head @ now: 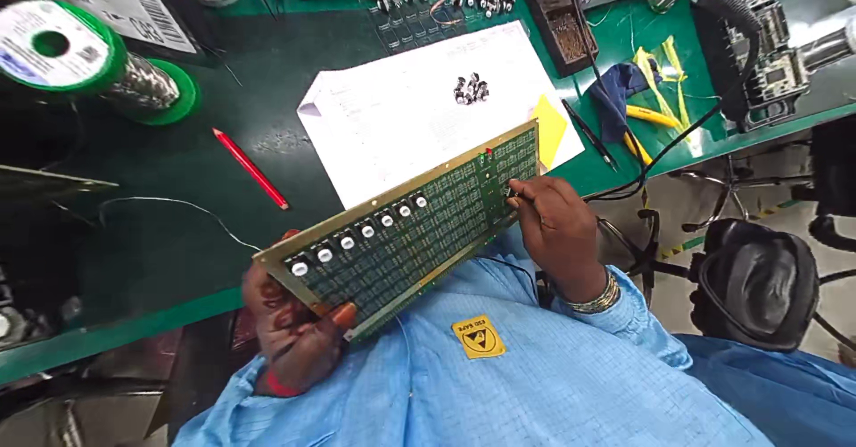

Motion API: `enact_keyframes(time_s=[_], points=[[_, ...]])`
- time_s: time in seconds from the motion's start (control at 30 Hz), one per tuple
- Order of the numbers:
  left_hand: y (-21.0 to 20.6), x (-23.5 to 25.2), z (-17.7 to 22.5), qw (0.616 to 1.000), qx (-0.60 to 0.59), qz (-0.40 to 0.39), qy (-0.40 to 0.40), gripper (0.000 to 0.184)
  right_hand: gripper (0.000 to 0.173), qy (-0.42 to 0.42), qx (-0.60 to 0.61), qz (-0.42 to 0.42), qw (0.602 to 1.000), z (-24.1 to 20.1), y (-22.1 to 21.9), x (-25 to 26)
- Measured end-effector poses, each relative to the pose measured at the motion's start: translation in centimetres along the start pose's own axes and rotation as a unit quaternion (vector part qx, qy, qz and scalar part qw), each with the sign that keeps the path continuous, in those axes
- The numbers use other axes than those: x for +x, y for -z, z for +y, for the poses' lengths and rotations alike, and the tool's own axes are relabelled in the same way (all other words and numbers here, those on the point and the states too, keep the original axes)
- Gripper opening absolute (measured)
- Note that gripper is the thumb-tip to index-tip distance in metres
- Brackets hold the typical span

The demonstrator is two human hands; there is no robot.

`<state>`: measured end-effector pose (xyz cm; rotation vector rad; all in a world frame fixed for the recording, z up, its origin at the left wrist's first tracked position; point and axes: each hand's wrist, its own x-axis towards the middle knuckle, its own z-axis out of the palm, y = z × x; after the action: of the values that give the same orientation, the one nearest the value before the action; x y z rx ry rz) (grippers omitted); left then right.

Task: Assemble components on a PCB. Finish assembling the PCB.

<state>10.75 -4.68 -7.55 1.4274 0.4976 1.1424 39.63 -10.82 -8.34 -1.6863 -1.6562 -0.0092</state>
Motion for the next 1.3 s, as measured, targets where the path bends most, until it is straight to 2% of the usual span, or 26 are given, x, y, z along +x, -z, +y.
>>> enact_keyframes(time_s=[0.2, 0.33, 0.4, 0.47, 0.6, 0.63, 0.67, 0.73, 0.8, 0.93, 1.3], points=[[0.5, 0.4, -1.1, 0.997, -0.060, 0.049, 0.026, 0.061, 0.016, 0.003, 0.018, -0.027, 0.999, 1.3, -0.3, 1.2], [0.5, 0.6, -1.4, 0.991, -0.076, 0.080, 0.071, 0.062, 0.018, -0.067, 0.137, -0.065, 0.986, 1.8, 0.1, 1.5], [0.4, 0.8, -1.3, 0.987, -0.063, 0.101, 0.104, 0.062, 0.017, -0.139, 0.270, -0.083, 0.949, 1.5, 0.4, 1.7], [0.2, 1.2, -1.1, 0.981, -0.049, 0.125, 0.142, 0.063, 0.017, -0.198, 0.395, -0.092, 0.892, 0.8, 0.7, 1.9], [0.3, 1.3, -1.5, 0.980, -0.045, 0.114, 0.155, 0.087, 0.019, -0.261, 0.564, -0.121, 0.774, -0.8, -0.4, 1.9], [0.3, 1.2, -1.5, 0.981, -0.050, 0.109, 0.151, 0.082, 0.019, -0.267, 0.581, -0.127, 0.758, -1.4, -1.0, 1.9], [0.3, 1.1, -1.5, 0.981, -0.053, 0.109, 0.152, 0.067, 0.019, -0.265, 0.587, -0.134, 0.753, -1.9, -1.6, 1.8], [0.1, 0.9, -1.3, 0.977, -0.033, 0.115, 0.176, 0.032, 0.018, -0.238, 0.574, -0.149, 0.769, -2.8, -2.7, 1.5], [0.0, 1.0, -0.9, 0.972, 0.010, 0.111, 0.206, 0.016, 0.016, -0.202, 0.548, -0.163, 0.795, -3.9, -3.7, 1.4], [-0.2, 1.1, -0.5, 0.969, 0.032, 0.104, 0.222, 0.008, 0.014, -0.123, 0.497, -0.181, 0.840, -5.8, -5.0, 1.3], [-0.2, 0.8, -0.6, 0.970, -0.021, 0.099, 0.219, 0.006, 0.016, 0.003, 0.401, -0.174, 0.899, -7.2, -7.1, 1.7]])
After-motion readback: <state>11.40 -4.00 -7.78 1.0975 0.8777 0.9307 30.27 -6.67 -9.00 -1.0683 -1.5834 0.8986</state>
